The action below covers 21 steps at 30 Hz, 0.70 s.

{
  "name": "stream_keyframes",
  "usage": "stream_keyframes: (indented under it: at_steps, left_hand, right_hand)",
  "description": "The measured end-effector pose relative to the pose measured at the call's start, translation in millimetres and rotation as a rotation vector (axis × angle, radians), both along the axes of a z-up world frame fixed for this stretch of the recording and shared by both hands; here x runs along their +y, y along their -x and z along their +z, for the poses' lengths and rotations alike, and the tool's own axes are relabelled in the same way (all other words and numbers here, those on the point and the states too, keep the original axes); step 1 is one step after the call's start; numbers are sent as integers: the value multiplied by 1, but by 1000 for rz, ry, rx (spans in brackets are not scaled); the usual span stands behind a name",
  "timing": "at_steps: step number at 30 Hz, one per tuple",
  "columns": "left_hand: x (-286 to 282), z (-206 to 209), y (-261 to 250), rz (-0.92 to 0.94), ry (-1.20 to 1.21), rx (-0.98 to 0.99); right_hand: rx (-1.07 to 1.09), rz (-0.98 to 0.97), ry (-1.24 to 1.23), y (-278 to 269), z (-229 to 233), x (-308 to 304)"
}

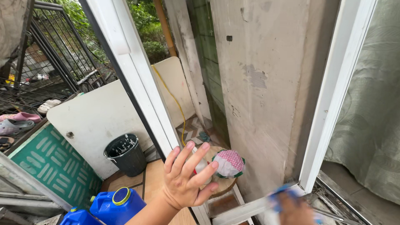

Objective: The person wipes a sliding window frame and glass with a blue cloth. They then spray a foaming cleaner onto the glass and scrub the surface with a red cloth in circular motions.

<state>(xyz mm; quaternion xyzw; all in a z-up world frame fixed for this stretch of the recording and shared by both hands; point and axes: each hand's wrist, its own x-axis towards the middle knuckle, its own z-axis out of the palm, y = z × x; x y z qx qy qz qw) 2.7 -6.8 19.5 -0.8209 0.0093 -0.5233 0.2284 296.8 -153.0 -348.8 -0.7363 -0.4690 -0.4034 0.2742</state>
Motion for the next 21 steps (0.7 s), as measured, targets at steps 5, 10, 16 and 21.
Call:
stream_keyframes:
  at_steps: [5, 10, 16, 21]
  left_hand:
    - [1, -2, -3, 1, 16, -10]
    - [-2, 2, -3, 58, -16, 9]
    - [-13, 4, -12, 261, -67, 48]
    - [-21, 3, -15, 335, -16, 43]
  right_hand:
    - [506, -430, -14, -10, 12, 6]
    - [11, 210, 19, 73, -56, 40]
    - [497, 378, 15, 129, -38, 41]
    - [731, 310, -452, 166, 128, 65]
